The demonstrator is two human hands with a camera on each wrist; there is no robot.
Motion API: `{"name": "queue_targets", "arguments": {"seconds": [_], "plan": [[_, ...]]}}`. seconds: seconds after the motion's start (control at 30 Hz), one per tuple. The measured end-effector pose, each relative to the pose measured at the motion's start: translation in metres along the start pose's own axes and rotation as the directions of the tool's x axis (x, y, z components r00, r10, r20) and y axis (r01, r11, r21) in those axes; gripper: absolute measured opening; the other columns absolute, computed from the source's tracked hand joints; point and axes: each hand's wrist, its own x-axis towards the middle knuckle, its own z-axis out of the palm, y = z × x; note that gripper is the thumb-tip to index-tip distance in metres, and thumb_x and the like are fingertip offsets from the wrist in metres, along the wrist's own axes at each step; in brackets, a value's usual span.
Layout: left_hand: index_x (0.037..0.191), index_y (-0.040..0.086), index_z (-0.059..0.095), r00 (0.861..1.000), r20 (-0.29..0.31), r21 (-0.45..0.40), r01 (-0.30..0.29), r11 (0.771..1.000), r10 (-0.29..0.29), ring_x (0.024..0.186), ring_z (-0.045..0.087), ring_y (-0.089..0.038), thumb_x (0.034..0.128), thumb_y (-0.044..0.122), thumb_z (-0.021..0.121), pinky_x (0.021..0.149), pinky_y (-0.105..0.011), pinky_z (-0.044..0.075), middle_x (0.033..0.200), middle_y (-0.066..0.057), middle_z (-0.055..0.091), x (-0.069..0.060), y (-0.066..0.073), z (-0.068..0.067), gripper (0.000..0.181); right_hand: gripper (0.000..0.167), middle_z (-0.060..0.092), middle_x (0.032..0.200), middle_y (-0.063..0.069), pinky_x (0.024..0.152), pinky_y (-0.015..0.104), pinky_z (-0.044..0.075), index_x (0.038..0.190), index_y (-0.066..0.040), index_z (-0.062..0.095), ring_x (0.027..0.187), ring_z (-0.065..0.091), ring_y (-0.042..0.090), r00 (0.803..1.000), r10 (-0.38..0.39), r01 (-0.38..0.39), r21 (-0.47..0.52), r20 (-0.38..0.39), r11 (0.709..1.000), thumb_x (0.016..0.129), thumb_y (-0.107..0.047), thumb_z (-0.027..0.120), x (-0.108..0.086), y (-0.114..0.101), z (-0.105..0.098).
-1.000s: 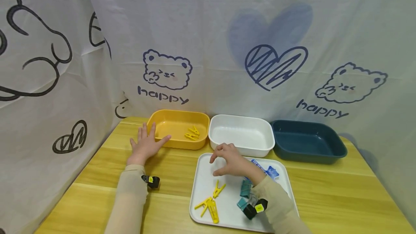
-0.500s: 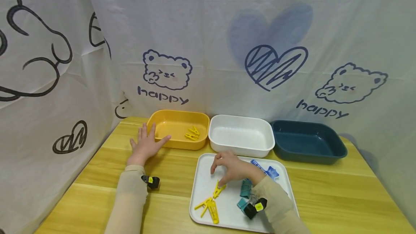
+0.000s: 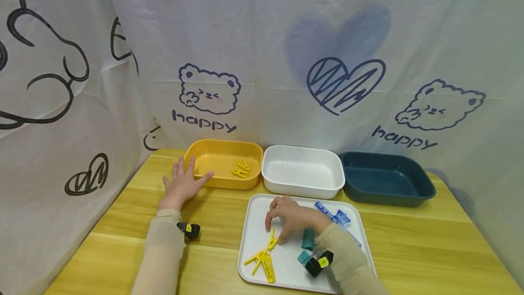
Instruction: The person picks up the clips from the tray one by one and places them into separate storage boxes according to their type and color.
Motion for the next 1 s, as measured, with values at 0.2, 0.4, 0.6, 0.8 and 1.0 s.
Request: {"name": "queue_targets", "arguments": {"seconds": [0.2,0.4,0.6,0.8,1.0], "plan": [[0.158,0.012,-0.002,1.0,-0.003,-0.001,-0.002,1.0,0.002,0.147,-0.017,-0.047,0.0884,0.077,0.036,0.107,-0.078,-0.011,0.16,-0.022,-0.022,0.0009,-0.0001,0.0003,0.102,0.032,0.047,0.115,-0.004,0.091,0.035,0.034,0.087,-0.033,0.069,0.108,0.036,0.018,1.0,0.03,-0.03,-0.019,-0.003,0.999,0.067,-0.016,0.088,0.0016,-0.0001,0.0029],[0.158,0.012,-0.002,1.0,-0.003,0.001,-0.003,1.0,0.003,0.147,-0.017,-0.047,0.0885,0.077,0.036,0.107,-0.078,-0.01,0.16,-0.022,-0.021,0.0015,-0.0005,0.0011,0.103,0.03,0.046,0.112,-0.006,0.091,0.034,0.033,0.084,-0.034,0.069,0.106,0.035,0.016,0.999,0.034,-0.034,-0.022,-0.012,0.999,0.068,-0.017,0.086,0.0015,0.0004,0.0038],[0.158,0.012,-0.001,1.0,-0.01,0.005,-0.004,1.0,0.004,0.148,-0.015,-0.047,0.0876,0.078,0.036,0.107,-0.078,-0.009,0.16,-0.023,-0.02,0.0027,-0.0019,0.0029,0.103,0.027,0.046,0.11,-0.008,0.09,0.035,0.033,0.082,-0.034,0.068,0.106,0.034,0.017,0.998,0.054,-0.054,0.002,-0.026,0.999,0.069,-0.019,0.087,0.0024,0.0007,0.0037],[0.158,0.012,-0.001,1.0,-0.012,0.0,-0.004,1.0,0.004,0.148,-0.015,-0.048,0.0875,0.078,0.036,0.107,-0.078,-0.009,0.16,-0.022,-0.021,0.0036,-0.0027,0.0041,0.103,0.027,0.046,0.115,-0.007,0.093,0.037,0.033,0.081,-0.036,0.068,0.11,0.035,0.018,0.997,0.053,-0.053,0.006,-0.055,0.999,0.069,-0.023,0.087,0.0038,0.0059,0.0047],[0.158,0.012,-0.002,1.0,-0.012,-0.004,-0.004,1.0,0.004,0.147,-0.016,-0.047,0.0879,0.078,0.036,0.107,-0.078,-0.01,0.16,-0.023,-0.02,0.0024,-0.0023,0.0038,0.103,0.025,0.047,0.117,-0.005,0.094,0.039,0.032,0.083,-0.036,0.067,0.111,0.035,0.019,0.995,0.043,-0.043,0.004,-0.092,0.999,0.07,-0.026,0.087,0.0038,0.0069,0.0034]]}}
